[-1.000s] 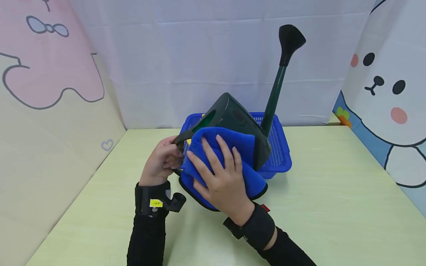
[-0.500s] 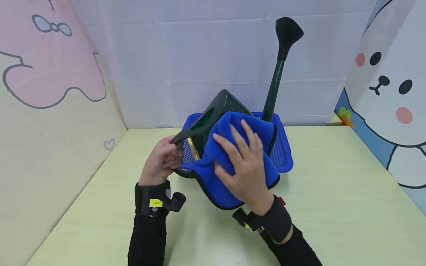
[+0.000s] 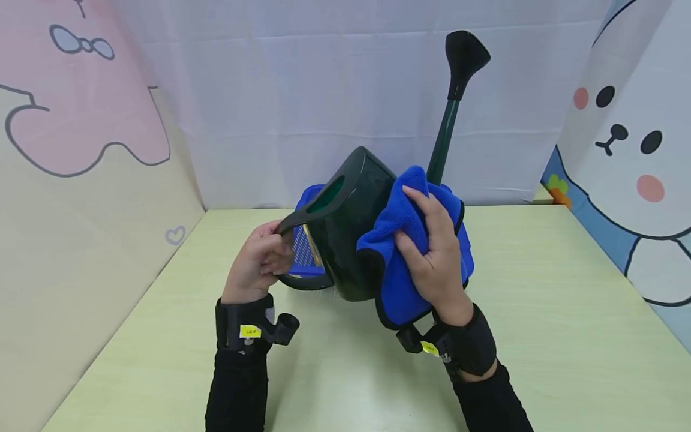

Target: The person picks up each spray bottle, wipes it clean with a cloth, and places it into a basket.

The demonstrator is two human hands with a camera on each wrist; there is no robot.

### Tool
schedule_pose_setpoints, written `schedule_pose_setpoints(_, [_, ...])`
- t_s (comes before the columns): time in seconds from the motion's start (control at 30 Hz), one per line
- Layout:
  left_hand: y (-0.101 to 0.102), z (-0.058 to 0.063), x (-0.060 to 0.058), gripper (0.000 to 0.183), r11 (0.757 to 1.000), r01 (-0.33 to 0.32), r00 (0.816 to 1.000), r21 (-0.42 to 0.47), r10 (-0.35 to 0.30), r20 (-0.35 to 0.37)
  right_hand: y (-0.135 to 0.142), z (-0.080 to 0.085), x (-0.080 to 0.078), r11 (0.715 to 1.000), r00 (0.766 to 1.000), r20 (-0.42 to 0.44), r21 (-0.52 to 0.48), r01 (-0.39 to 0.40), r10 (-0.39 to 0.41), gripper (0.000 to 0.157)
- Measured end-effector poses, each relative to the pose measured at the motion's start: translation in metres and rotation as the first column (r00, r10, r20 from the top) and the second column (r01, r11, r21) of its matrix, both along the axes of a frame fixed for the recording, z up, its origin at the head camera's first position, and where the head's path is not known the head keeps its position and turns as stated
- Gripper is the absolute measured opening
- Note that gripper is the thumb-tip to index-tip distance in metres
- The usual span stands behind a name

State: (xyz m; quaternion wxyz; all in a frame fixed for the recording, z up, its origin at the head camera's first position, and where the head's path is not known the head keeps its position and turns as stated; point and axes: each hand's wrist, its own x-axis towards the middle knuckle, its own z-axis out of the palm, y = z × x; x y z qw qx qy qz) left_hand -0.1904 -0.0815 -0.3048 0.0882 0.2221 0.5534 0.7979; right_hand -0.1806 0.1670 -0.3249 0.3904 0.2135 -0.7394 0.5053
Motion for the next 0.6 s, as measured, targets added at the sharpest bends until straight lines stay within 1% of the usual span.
schedule_pose_setpoints(0.07, [0.001,-0.001,-0.001,0.014,1.000,-0.010,1.000,0.000,0.010,0.006,-0.003,-0.002,-0.001,0.999,0.998,-0.061,0.023,0.028,-0.026,0.049])
schedule_pose_setpoints(0.13, [0.001,-0.001,-0.001,0.015,1.000,-0.015,1.000,0.007,0.015,0.011,-0.007,-0.004,-0.001,0.997,0.989,-0.136,0.049,0.064,-0.057,0.050])
schedule_pose_setpoints(0.23, [0.000,-0.001,-0.001,0.015,1.000,-0.017,1.000,0.023,0.017,0.016,-0.016,-0.006,0.000,0.988,0.966,-0.240,0.096,0.120,-0.094,0.052])
schedule_pose_setpoints(0.33, [0.000,-0.001,-0.002,0.015,0.999,-0.018,1.000,0.040,0.017,0.027,-0.027,-0.009,0.002,0.970,0.931,-0.338,0.148,0.193,-0.134,0.054])
schedule_pose_setpoints(0.4, [0.000,-0.001,-0.002,0.016,0.998,-0.017,0.999,0.052,0.016,0.032,-0.036,-0.011,0.004,0.949,0.903,-0.402,0.195,0.248,-0.153,0.054])
schedule_pose_setpoints(0.5, [0.002,-0.002,-0.003,0.016,0.998,-0.016,0.999,0.062,0.014,0.032,-0.051,-0.018,0.008,0.909,0.860,-0.486,0.269,0.318,-0.157,0.049])
schedule_pose_setpoints(0.6, [0.003,-0.003,-0.003,0.014,0.998,-0.017,1.000,0.054,0.016,0.022,-0.064,-0.026,0.010,0.851,0.821,-0.552,0.352,0.389,-0.146,0.046])
